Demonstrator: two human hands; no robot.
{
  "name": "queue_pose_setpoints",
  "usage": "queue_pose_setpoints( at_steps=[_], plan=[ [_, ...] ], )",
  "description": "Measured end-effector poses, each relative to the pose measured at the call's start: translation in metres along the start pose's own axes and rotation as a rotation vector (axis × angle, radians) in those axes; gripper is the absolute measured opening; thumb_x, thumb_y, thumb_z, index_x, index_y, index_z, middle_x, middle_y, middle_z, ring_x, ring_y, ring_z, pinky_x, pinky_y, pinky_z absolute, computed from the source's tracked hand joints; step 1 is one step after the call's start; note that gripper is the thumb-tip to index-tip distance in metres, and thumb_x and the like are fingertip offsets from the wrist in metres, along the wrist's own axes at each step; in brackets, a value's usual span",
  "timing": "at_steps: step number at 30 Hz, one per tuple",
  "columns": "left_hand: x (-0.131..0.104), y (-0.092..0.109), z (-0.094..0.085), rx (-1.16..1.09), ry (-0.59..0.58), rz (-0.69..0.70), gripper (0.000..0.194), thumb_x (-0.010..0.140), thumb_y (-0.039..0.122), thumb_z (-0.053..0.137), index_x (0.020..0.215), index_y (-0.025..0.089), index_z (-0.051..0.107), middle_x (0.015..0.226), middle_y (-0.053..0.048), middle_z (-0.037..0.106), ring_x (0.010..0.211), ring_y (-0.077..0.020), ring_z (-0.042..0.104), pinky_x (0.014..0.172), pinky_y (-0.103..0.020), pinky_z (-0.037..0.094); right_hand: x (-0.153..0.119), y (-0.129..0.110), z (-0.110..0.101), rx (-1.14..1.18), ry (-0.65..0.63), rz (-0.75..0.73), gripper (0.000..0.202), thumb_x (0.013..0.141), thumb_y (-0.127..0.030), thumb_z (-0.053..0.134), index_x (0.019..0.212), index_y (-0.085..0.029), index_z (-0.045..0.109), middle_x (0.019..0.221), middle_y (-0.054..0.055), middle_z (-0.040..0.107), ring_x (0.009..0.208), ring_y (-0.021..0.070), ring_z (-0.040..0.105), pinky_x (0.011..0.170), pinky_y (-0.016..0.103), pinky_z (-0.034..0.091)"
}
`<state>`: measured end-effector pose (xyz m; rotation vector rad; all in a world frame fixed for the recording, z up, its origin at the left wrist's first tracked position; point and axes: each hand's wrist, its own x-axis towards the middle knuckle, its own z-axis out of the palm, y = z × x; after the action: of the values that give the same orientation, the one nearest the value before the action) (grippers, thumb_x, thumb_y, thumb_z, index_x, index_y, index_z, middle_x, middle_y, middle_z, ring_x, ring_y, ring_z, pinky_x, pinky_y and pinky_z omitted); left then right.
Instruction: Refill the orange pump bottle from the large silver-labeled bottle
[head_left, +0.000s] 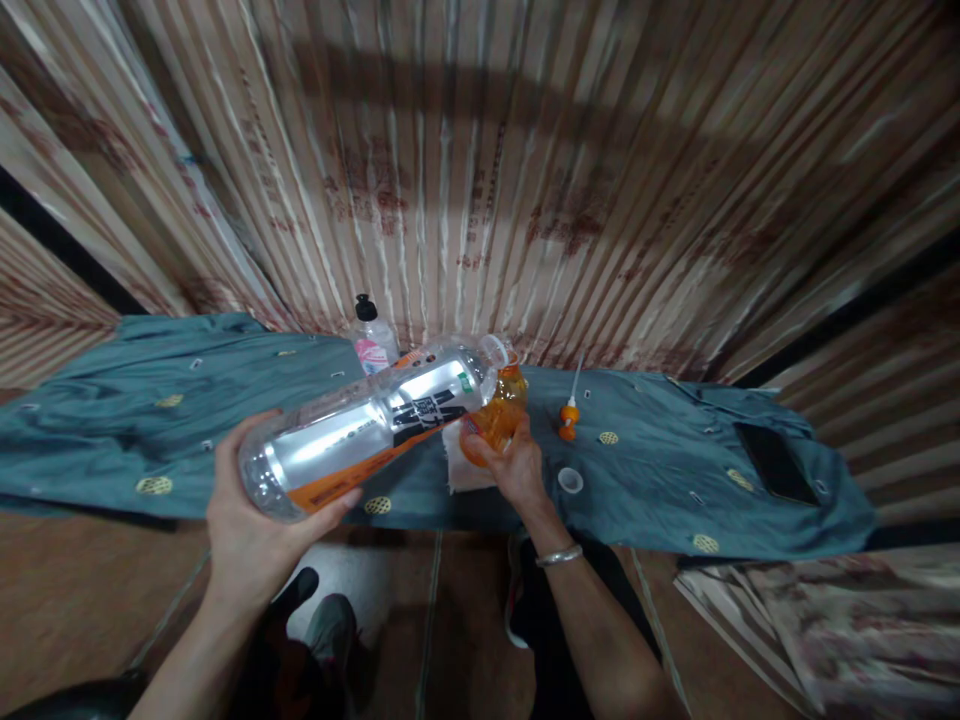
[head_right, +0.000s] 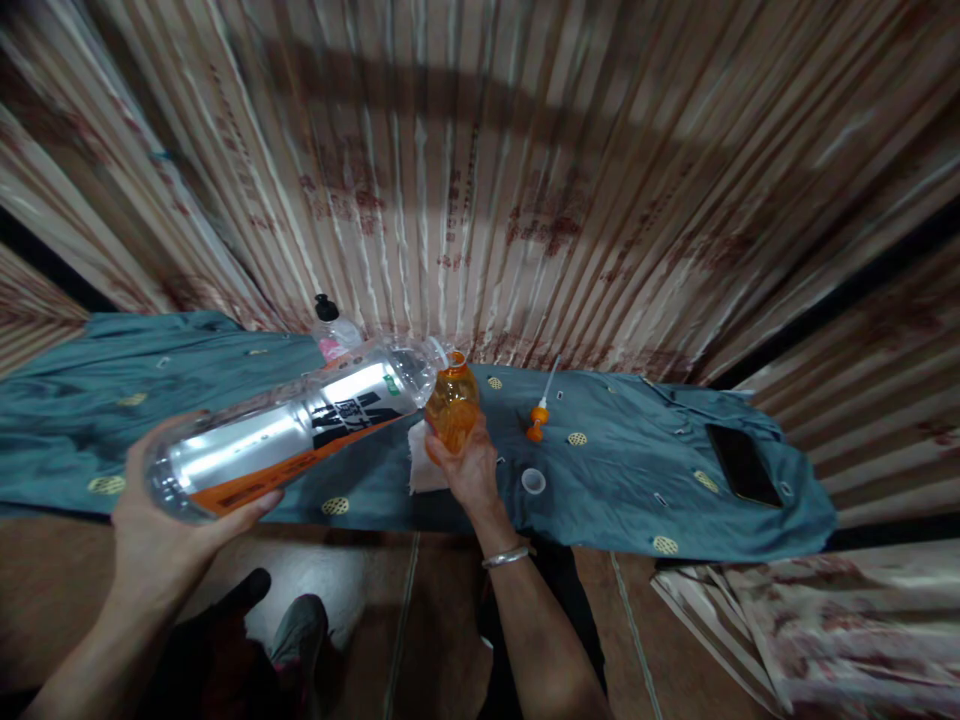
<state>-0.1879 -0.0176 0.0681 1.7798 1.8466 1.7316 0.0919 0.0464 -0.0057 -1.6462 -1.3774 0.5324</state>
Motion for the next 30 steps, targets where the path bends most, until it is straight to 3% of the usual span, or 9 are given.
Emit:
queue_pose_setpoints(
  at_steps=[21,30],
  plan=[
    [-0.0023,-0.0042,0.0,-0.011,0.011,0.011,0.115,0.05,0.085,0.088,0.137,0.013,0.065,0.13,-0.023,0.075,0.116,-0.0433,0.075,0.103,-0.068,0.06,0.0008,0.0015,0.0006,0.014,0.003,-0.004,0.062,0.08,-0.04,0.083,0.133,-0.018,0.059,0.12,0.014,0.082,0.111,0.033,0.08,0.098,0.045,0.063],
    [-0.002,-0.0044,0.0,-0.009,0.011,0.058,0.11,0.054,0.085,0.087,0.137,0.016,0.065,0.126,-0.018,0.075,0.11,-0.0396,0.077,0.097,-0.064,0.063,0.0011,0.0035,0.0004,0.004,-0.009,-0.005,0.064,0.08,-0.045,0.083,0.133,-0.017,0.059,0.118,0.014,0.082,0.11,0.034,0.08,0.096,0.046,0.063]
  ],
)
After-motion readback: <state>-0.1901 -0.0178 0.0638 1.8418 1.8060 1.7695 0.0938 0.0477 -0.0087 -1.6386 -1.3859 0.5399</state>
